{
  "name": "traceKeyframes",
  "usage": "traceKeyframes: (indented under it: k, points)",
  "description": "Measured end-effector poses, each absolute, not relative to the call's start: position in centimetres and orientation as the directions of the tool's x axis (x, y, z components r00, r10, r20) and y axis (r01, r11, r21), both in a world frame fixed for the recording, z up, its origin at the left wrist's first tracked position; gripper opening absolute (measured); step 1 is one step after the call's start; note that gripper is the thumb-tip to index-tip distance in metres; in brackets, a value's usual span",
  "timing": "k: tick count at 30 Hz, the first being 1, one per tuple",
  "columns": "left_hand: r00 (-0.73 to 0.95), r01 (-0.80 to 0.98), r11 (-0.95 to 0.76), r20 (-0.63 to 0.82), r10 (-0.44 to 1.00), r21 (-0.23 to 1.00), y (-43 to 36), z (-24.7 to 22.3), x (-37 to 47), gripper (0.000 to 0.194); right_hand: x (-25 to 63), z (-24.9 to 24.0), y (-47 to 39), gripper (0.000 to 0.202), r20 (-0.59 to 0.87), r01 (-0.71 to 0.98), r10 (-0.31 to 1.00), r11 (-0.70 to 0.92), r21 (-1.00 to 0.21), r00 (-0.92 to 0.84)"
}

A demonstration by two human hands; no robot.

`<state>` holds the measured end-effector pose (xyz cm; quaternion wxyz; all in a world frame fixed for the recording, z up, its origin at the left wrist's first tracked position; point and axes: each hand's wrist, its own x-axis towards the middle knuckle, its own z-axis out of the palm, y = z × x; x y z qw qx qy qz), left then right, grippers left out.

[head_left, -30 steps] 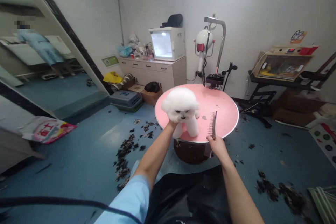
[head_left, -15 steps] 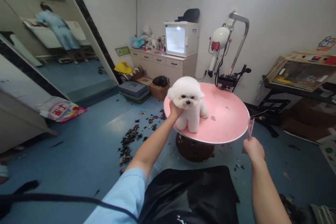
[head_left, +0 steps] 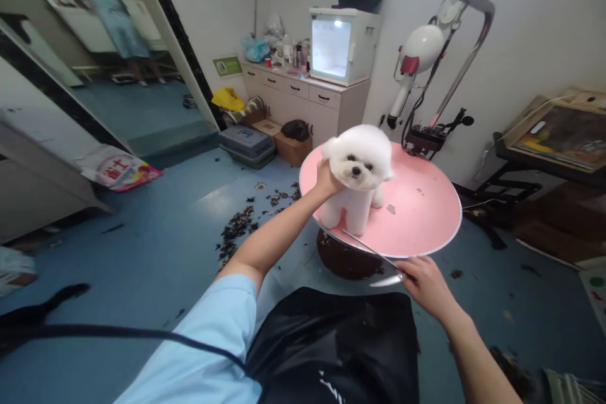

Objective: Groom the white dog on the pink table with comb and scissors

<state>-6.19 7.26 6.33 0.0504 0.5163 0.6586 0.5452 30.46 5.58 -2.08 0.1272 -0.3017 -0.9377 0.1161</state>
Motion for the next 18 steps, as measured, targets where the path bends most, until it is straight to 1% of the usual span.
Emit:
traceKeyframes:
  k: [1, 2, 4, 5, 7, 10, 14, 18]
  points:
    - [-0.444, 0.668, -0.09, 0.493, 0.748, 0.738, 7.2, 6.5, -6.0, 0.054, 29.3, -1.6, 5.4, 0.034, 0.211, 0.535, 0.576, 0.815, -0.225, -0.79]
    - [-0.433, 0.701, -0.06, 0.49, 0.757, 0.711, 7.1, 6.7, -5.8, 0.059, 28.1, -1.1, 5.4, 0.033, 0.229, 0.562, 0.584, 0.812, -0.158, -0.779]
    - [-0.432, 0.726, -0.022, 0.481, 0.763, 0.688, 6.9, 7.1, -5.6, 0.064, 26.5, -0.2, 5.7, 0.028, 0.182, 0.571, 0.573, 0.818, -0.067, -0.799]
    - [-0.438, 0.724, -0.016, 0.477, 0.762, 0.69, 6.8, 7.2, -5.6, 0.064, 26.0, 0.1, 5.8, 0.026, 0.139, 0.548, 0.55, 0.835, -0.052, -0.824]
    - [-0.435, 0.722, -0.013, 0.468, 0.769, 0.692, 6.8, 7.1, -5.7, 0.061, 25.8, 0.5, 5.9, 0.025, 0.082, 0.486, 0.49, 0.872, -0.065, -0.868]
    - [-0.407, 0.731, -0.023, 0.463, 0.787, 0.682, 6.9, 6.5, -6.1, 0.056, 26.3, 0.7, 5.5, 0.027, 0.092, 0.464, 0.471, 0.881, -0.088, -0.877]
    - [-0.402, 0.713, -0.029, 0.442, 0.802, 0.7, 7.2, 5.5, -6.5, 0.057, 26.7, 0.5, 3.9, 0.029, 0.054, 0.41, 0.419, 0.903, -0.125, -0.906]
    - [-0.422, 0.67, 0.003, 0.377, 0.824, 0.742, 7.5, 5.6, -6.4, 0.058, 26.3, 0.9, 3.0, 0.025, 0.012, 0.273, 0.28, 0.945, -0.182, -0.96]
